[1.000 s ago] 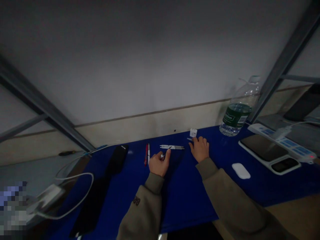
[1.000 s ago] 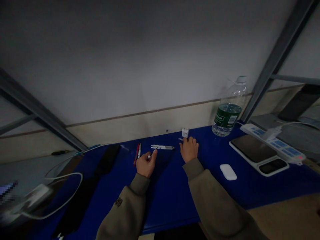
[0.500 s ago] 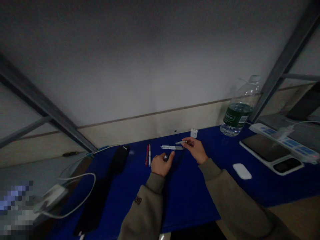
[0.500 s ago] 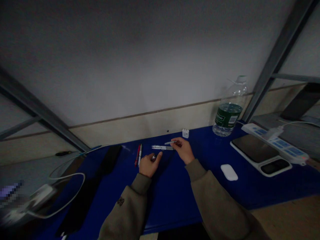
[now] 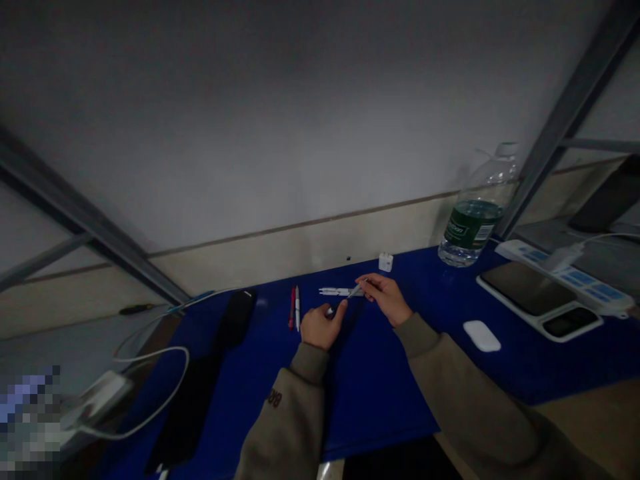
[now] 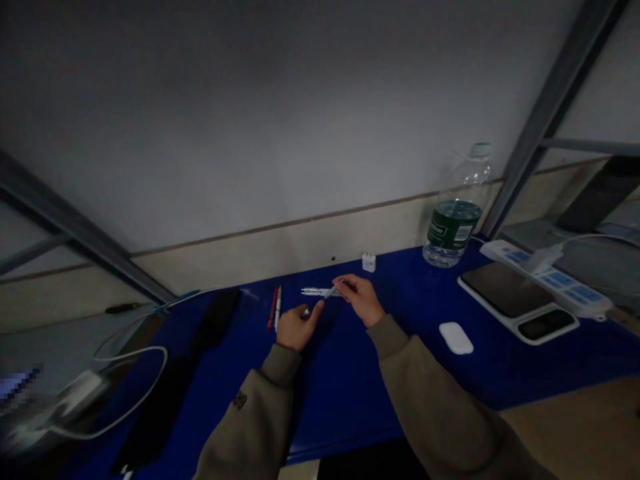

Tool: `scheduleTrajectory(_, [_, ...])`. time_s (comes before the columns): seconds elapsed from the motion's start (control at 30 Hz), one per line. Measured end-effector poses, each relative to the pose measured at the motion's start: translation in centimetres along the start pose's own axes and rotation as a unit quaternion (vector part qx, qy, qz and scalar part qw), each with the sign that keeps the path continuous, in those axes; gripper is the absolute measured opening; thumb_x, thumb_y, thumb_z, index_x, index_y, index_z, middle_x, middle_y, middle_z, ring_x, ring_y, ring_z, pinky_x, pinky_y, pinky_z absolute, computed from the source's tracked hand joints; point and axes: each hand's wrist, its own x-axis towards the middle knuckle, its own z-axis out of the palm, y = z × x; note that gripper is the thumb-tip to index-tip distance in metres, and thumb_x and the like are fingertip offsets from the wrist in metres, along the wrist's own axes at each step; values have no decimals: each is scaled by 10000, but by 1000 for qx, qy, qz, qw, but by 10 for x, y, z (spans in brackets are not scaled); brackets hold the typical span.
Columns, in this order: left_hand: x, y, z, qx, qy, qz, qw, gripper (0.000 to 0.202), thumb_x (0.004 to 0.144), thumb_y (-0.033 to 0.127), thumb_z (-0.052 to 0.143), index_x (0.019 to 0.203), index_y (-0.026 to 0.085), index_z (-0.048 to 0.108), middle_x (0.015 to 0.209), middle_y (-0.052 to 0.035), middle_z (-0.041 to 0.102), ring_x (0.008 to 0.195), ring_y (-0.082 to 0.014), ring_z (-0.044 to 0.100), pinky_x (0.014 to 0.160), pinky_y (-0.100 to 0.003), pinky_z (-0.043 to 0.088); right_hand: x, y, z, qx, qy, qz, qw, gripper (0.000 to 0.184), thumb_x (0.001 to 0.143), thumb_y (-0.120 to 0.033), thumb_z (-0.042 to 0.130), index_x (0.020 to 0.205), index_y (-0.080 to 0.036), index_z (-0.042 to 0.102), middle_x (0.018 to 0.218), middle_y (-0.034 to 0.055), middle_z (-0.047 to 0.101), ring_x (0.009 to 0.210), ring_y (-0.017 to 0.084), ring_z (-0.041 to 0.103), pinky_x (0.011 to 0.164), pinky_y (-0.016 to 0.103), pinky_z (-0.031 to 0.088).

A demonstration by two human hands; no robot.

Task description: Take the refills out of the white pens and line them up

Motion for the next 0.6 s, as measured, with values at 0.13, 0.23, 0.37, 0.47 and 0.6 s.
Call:
scheduleTrajectory(0.13, [0,0,-3,17,-9,12,1000,561,858,650,318,600,199,530,564,-41,562,566,-168,532,515,-262,208,-2,1,0,-32,-31,2,999,343,785,-448,610,944,-149,661,692,23,600,585,118,504,528,248,381])
scheduleTrajectory(0.23, [1,1,-6,29,-19,59,998,521,903,586,284,690,197,557,620,-43,591,610,-168,560,527,-260,236,-1,4,-2,-48,-45,1,998,342,794,-439,600,967,-150,659,722,31,624,624,127,542,564,255,408])
scheduleTrajectory(0.37, [1,2,-8,37,-41,118,991,453,932,536,263,850,202,559,752,-50,642,698,-178,606,553,-250,291,-2,11,-1,-66,-89,13,994,337,791,-427,609,969,-144,652,722,33,632,635,133,558,598,267,432])
scheduleTrajectory(0.47, [1,1,-7,52,-70,138,987,428,931,538,268,943,208,540,828,-58,659,755,-196,630,571,-245,331,-5,15,6,-77,-136,27,987,331,791,-434,608,953,-147,637,713,25,625,613,129,554,595,267,438])
scheduleTrajectory(0.6, [0,1,-8,45,-110,141,983,375,934,512,307,1132,252,491,907,-41,668,816,-188,644,601,-228,379,-9,19,11,-180,-105,-9,978,295,844,-437,540,813,-157,627,601,-3,565,552,124,514,540,250,384])
